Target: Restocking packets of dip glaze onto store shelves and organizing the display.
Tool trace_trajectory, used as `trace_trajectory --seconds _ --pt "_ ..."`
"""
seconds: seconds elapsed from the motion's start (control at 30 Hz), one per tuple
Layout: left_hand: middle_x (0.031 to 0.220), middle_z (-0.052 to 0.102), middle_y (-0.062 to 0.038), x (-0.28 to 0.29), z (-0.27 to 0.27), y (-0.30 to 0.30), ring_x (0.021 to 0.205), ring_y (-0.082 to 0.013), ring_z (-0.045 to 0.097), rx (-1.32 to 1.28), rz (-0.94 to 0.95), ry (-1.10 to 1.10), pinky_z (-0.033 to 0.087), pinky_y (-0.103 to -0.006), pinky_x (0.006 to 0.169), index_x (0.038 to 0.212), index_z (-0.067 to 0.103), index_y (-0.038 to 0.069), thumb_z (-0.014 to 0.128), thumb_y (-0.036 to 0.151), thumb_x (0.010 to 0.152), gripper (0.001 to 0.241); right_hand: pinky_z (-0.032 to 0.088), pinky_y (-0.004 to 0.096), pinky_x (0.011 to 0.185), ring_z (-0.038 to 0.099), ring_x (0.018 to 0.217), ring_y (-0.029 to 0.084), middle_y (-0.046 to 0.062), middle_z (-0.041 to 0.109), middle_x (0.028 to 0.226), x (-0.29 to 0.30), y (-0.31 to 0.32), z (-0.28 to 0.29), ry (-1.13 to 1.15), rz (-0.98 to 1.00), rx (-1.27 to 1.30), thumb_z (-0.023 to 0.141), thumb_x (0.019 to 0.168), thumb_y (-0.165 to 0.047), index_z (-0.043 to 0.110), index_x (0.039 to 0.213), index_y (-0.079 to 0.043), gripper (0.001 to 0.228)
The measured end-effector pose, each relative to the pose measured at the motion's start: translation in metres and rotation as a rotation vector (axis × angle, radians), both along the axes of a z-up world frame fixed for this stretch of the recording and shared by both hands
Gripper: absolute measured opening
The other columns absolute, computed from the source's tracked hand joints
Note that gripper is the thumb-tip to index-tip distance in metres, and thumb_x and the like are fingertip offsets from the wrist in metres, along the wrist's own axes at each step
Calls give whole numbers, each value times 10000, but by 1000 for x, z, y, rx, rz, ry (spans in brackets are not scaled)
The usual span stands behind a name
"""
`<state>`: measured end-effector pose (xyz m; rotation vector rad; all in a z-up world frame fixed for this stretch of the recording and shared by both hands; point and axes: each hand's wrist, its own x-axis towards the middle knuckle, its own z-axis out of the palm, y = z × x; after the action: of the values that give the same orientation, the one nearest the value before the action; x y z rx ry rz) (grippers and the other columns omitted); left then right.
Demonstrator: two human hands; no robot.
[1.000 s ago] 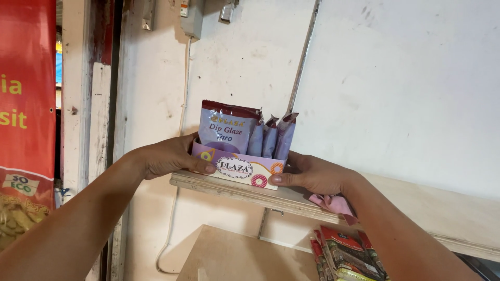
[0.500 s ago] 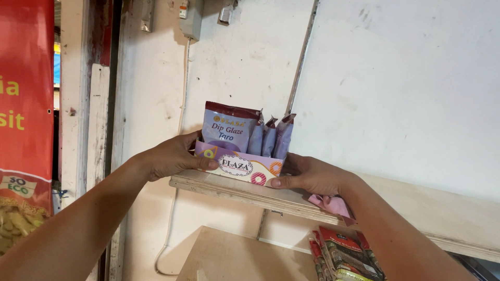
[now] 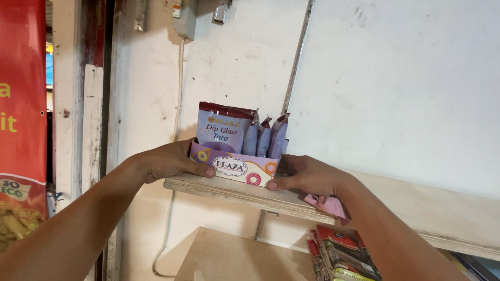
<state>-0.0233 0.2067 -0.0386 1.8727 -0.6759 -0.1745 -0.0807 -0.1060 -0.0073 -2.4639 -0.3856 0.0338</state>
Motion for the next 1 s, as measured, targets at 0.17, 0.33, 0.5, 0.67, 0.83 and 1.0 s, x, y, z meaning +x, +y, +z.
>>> trace_trajectory --seconds 0.17,0.33,0.5,0.67,0.83,1.0 --pt "1350 708 -47 -5 0 -2 1308 -200 603 53 42 -42 416 -349 1130 1429 564 244 893 396 589 916 368 316 1165 566 1388 199 95 624 1488 4 -6 -3 -55 50 -2 823 697 -451 466 1503 -40 973" --pt "1257 737 -126 -27 1 -12 1246 -246 639 420 359 -122 472 -395 1088 1375 604 138 812 556 770 764 520 406 1038 591 1298 274 111 546 1457 -31 -13 3 -221 -277 -235 715 808 -537 339 1526 -88 927" --pt "969 764 -176 -146 18 -57 931 -317 738 859 677 -322 573 -474 896 963 728 62 540 532 1001 508 596 490 698 728 731 363 171 724 731 -69 -36 0 -611 -637 -758 489 1039 -622 753 845 -69 643" --pt "906 733 -127 -124 -12 -136 865 -306 704 486 495 -1183 562 -453 796 930 711 78 535 420 1022 395 583 487 614 744 653 351 184 736 713 -68 -48 18 -820 -643 -222 556 1038 -487 665 999 -28 474" --pt "971 720 -138 -87 -23 -205 954 -342 686 348 494 -1054 479 -506 936 1055 700 39 529 197 973 247 593 443 821 751 921 311 193 800 1022 -40 -74 -10 -374 -262 194 554 963 -404 637 1292 -119 443" --pt "1200 647 -191 -89 -32 -243 1236 -407 521 146 690 -1014 382 -538 1029 1227 671 43 539 325 943 422 352 444 1128 414 1412 328 123 499 1510 -18 -141 -23 -329 132 -530 434 1065 -416 508 1475 -157 491"
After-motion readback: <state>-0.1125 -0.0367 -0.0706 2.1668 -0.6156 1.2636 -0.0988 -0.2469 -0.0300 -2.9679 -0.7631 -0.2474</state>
